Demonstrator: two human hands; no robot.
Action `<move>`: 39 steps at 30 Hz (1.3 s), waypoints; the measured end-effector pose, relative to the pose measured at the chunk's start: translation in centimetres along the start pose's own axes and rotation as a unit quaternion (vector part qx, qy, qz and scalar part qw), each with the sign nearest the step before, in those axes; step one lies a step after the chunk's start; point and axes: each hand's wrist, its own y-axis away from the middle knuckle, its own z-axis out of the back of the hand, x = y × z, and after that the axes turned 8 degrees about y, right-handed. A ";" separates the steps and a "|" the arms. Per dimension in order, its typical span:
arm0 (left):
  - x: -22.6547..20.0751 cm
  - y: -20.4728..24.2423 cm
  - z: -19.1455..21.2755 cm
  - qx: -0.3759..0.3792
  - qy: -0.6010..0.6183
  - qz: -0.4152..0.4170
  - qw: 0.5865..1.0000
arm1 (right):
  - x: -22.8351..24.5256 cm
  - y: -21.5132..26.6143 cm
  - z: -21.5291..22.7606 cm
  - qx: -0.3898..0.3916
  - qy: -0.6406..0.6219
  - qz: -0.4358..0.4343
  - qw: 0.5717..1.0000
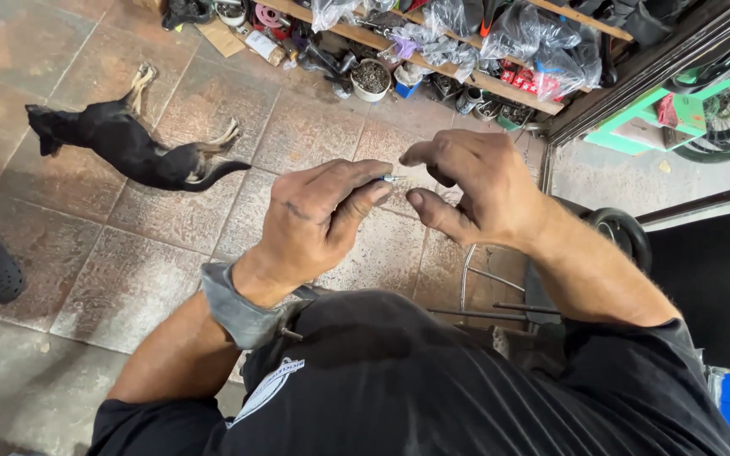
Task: The person uses pliers and a wrench to work on a metal part clamped in a vise. They then handle a small metal component, possibly a bolt or pin, and interact with another person who hands them a small box. The person opens the box and continues to manipulate the small metal piece.
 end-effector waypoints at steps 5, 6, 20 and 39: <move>-0.7 0.1 1.7 -0.006 0.017 0.000 1.000 | 0.8 -2.5 -0.7 -0.008 0.118 0.132 0.984; -0.4 0.3 1.9 -0.008 0.016 -0.003 1.000 | 1.0 -2.9 -0.7 -0.008 0.119 0.136 0.984; 1.1 3.1 5.5 -0.011 -0.115 -0.099 0.988 | 0.1 -5.6 -3.7 0.284 -0.294 -0.236 0.882; -1.4 1.3 6.0 -0.062 0.006 0.003 0.998 | 2.2 -8.3 -1.9 0.005 0.262 0.217 0.940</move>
